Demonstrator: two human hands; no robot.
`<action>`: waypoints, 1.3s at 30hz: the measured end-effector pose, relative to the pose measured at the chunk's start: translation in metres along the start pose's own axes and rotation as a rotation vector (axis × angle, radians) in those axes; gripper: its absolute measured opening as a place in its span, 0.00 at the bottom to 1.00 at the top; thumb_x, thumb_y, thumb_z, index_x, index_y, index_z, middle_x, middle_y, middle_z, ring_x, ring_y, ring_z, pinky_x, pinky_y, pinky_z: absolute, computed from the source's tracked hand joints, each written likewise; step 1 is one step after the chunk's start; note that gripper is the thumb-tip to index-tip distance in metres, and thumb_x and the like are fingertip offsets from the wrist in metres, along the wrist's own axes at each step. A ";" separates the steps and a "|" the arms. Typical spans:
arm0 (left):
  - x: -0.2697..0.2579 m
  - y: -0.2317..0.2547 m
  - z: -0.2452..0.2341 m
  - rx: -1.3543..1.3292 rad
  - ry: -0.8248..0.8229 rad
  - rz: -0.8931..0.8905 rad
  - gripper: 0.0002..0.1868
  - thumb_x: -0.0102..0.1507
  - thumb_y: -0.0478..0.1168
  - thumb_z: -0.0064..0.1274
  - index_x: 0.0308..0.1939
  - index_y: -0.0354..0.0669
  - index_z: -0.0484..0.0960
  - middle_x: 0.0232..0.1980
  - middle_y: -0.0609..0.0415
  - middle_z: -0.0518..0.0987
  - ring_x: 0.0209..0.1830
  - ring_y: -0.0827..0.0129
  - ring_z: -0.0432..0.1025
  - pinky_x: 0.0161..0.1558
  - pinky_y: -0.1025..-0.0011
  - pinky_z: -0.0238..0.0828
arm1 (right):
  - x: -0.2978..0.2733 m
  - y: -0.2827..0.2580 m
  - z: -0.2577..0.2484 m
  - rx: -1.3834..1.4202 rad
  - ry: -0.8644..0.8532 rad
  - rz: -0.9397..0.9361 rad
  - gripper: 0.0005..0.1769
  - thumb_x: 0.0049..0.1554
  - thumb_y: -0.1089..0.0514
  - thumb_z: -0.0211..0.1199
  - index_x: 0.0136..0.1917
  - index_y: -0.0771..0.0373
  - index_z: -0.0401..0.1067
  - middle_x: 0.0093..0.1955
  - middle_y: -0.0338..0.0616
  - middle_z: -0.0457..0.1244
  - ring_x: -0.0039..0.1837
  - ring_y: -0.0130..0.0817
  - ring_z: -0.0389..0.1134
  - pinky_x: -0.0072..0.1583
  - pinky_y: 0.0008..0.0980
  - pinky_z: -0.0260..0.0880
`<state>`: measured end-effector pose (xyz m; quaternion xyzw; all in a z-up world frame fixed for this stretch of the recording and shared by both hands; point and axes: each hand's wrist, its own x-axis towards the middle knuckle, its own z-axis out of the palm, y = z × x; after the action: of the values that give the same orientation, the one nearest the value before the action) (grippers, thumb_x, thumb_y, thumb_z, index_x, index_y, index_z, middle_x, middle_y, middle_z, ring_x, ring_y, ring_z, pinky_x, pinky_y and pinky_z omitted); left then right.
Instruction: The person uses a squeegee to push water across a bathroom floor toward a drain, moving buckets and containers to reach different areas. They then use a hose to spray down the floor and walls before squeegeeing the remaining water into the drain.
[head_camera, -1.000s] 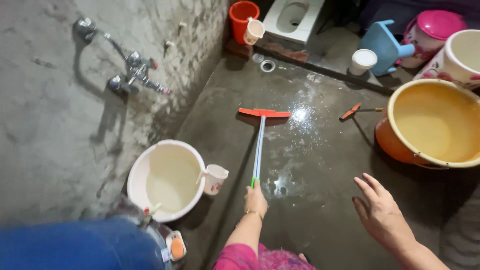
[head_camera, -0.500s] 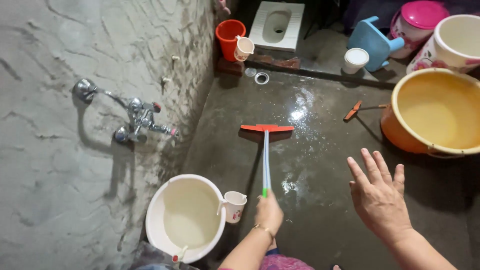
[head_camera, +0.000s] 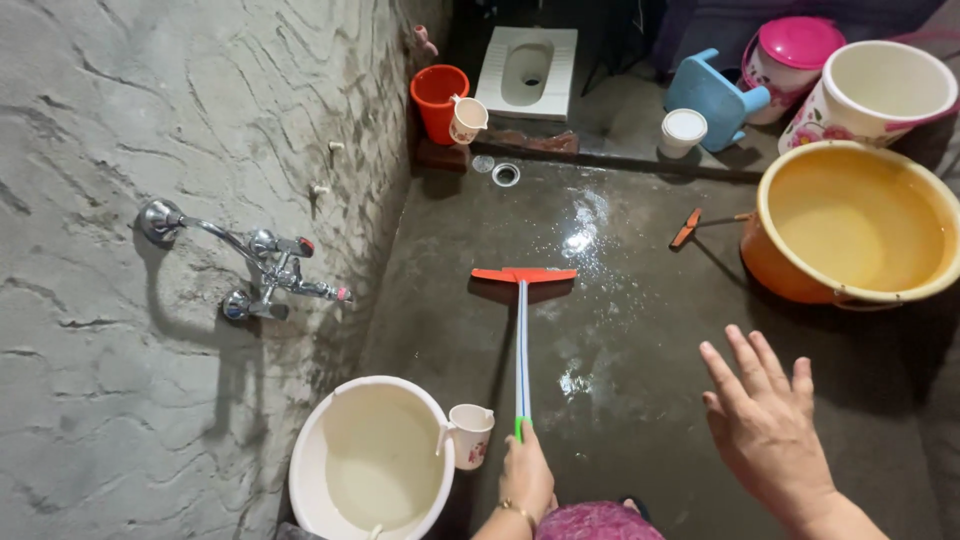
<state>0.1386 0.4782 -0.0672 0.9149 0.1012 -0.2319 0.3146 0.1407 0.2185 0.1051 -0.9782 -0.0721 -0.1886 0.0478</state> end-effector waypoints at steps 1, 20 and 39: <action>0.007 -0.006 0.014 0.026 0.006 -0.018 0.30 0.67 0.30 0.39 0.74 0.38 0.55 0.57 0.33 0.71 0.50 0.43 0.77 0.49 0.52 0.78 | 0.001 0.001 0.006 0.008 -0.015 -0.012 0.34 0.54 0.51 0.58 0.74 0.53 0.61 0.79 0.51 0.52 0.81 0.48 0.51 0.75 0.69 0.48; -0.034 -0.005 0.082 -0.486 -0.012 -0.475 0.26 0.77 0.59 0.29 0.68 0.47 0.66 0.61 0.38 0.77 0.61 0.38 0.71 0.63 0.46 0.64 | -0.010 0.062 -0.008 0.000 -0.044 -0.188 0.37 0.53 0.49 0.59 0.76 0.52 0.61 0.81 0.48 0.52 0.83 0.45 0.51 0.79 0.63 0.47; 0.034 0.023 0.158 -0.031 0.047 -0.088 0.35 0.65 0.32 0.36 0.78 0.44 0.50 0.68 0.28 0.66 0.57 0.42 0.74 0.54 0.51 0.75 | -0.064 0.213 0.074 -0.257 -0.047 -0.147 0.45 0.48 0.41 0.62 0.78 0.42 0.61 0.84 0.47 0.53 0.84 0.41 0.54 0.77 0.63 0.51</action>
<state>0.1188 0.3629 -0.1809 0.9098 0.1525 -0.2223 0.3157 0.1429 0.0097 -0.0010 -0.9725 -0.1200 -0.1766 -0.0933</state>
